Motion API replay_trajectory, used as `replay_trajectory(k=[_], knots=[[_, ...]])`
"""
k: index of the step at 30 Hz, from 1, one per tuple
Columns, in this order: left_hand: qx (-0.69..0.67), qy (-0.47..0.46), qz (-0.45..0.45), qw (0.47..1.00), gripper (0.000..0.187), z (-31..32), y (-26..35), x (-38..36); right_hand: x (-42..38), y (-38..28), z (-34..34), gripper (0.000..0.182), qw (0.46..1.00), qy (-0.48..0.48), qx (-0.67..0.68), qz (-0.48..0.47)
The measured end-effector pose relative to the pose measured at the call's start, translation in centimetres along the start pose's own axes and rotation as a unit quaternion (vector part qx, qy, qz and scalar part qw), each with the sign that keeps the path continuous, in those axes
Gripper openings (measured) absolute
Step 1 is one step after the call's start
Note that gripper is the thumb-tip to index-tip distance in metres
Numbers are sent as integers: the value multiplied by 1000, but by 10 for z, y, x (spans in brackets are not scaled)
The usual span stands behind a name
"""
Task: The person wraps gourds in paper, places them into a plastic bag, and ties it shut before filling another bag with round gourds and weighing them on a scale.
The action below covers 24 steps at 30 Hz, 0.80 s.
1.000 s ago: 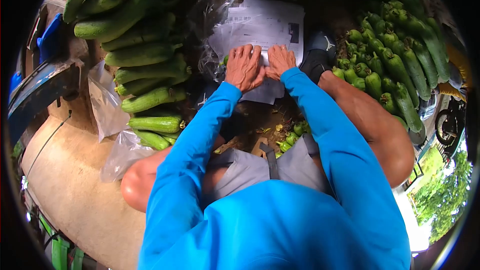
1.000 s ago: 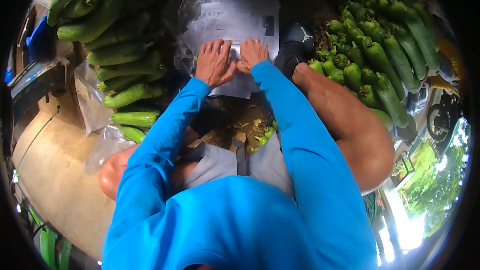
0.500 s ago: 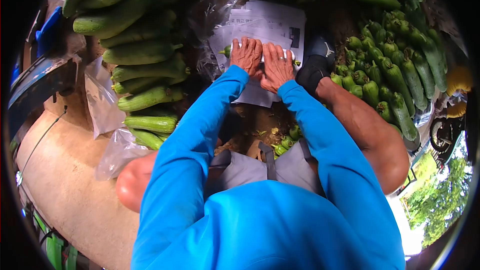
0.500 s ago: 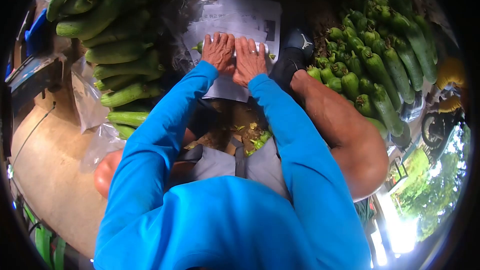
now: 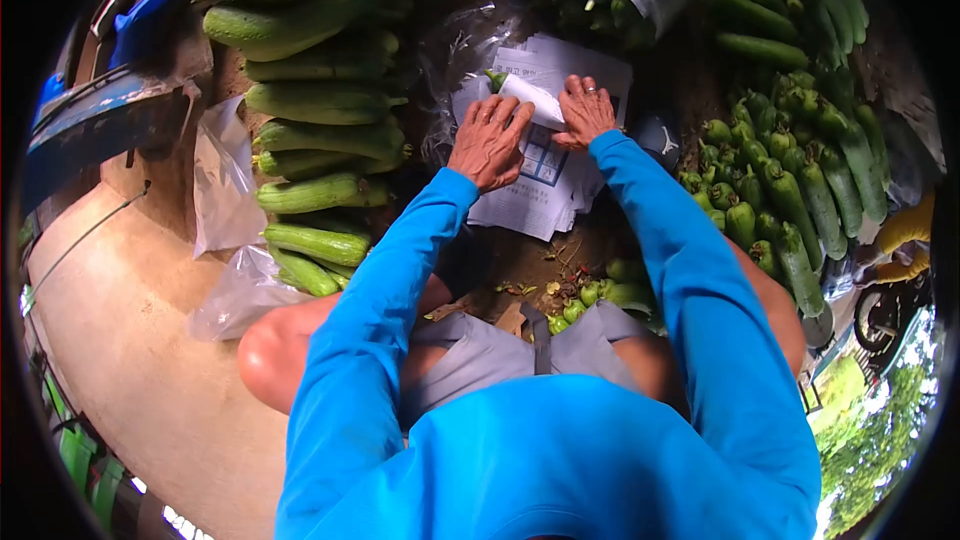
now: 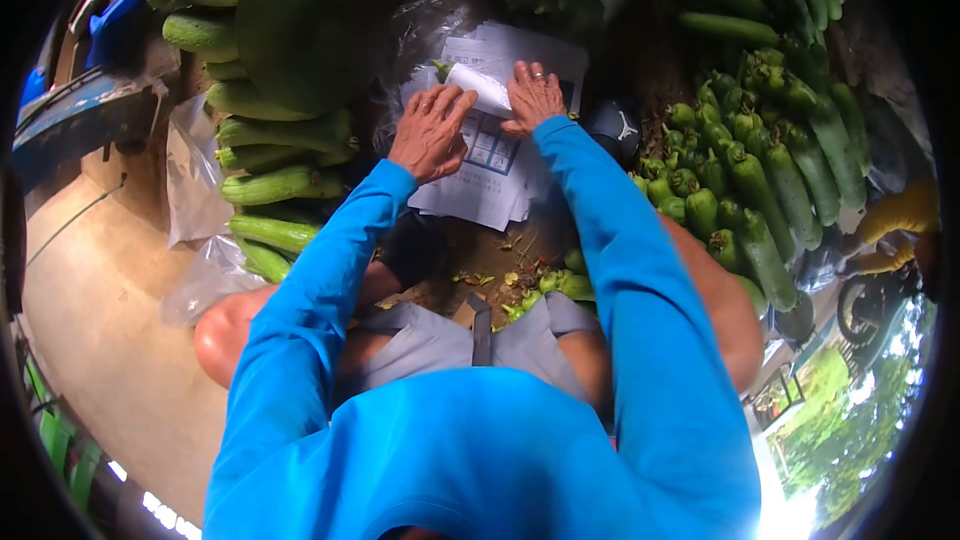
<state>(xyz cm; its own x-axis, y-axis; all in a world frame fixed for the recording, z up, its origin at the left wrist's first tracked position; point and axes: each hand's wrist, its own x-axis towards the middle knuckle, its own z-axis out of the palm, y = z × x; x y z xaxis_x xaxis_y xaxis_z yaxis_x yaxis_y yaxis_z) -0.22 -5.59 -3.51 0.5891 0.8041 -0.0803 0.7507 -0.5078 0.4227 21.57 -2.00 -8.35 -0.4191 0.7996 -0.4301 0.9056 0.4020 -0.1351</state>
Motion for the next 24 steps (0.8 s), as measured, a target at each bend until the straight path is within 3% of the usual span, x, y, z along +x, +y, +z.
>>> replay_trajectory(k=[1, 3, 4, 5, 6, 7, 9, 10, 12, 14, 16, 18, 20, 22, 23, 24], knots=[[6, -12, -2, 1000, 74, -3, 0, -1, 5, 6, 1, 64, 1000, 3, -4, -4], [22, 6, 12, 1000, 76, -12, 0, -3, 16, 20, -5, 58, 976, -125, 171, -49], [35, 16, 32, 999, 78, -19, 3, -4, 12, 16, -32, 58, 978, -124, 163, -49], [42, -17, 27, 999, 81, -26, 6, -2, 6, 15, -62, 56, 904, -257, 341, 30], [41, -6, 28, 999, 81, -32, 9, 0, -3, 12, -87, 55, 775, -372, 499, 109], [29, 31, 37, 998, 82, -37, 12, 2, -14, 11, -91, 52, 653, -387, 638, 129], [18, 113, 61, 992, 83, -50, 17, 11, -32, 9, -122, 42, 575, -408, 699, 119], [4, 145, 71, 987, 84, -63, 23, 17, -42, 5, -127, 45, 481, -415, 757, 155], [-49, 173, 111, 977, 86, -76, 24, 24, -58, -5, -142, 52, 304, -450, 837, 70], [-60, 208, 129, 968, 83, -90, 26, 32, -60, -7, -151, 56, 212, -476, 854, -6], [-87, 194, 144, 966, 82, -102, 22, 40, -52, -2, -157, 62, 228, -461, 856, -49], [-83, 203, 147, 964, 79, -110, 14, 45, -38, 5, -160, 76, 171, -490, 847, -114], [-222, 202, 65, 952, 75, -112, 7, 47, -15, 31, -164, 76, 242, -483, 837, -89], [-314, 218, -15, 924, 72, -109, 2, 46, 4, 65, -171, 49, 526, -190, 822, -109], [-361, 212, -74, 905, 69, -106, 0, 46, 29, 77, -185, 51, 776, -143, 614, -32], [-406, 203, -133, 881, 66, -104, -1, 47, 44, 83, -192, 53, 869, -104, 484, 5]])
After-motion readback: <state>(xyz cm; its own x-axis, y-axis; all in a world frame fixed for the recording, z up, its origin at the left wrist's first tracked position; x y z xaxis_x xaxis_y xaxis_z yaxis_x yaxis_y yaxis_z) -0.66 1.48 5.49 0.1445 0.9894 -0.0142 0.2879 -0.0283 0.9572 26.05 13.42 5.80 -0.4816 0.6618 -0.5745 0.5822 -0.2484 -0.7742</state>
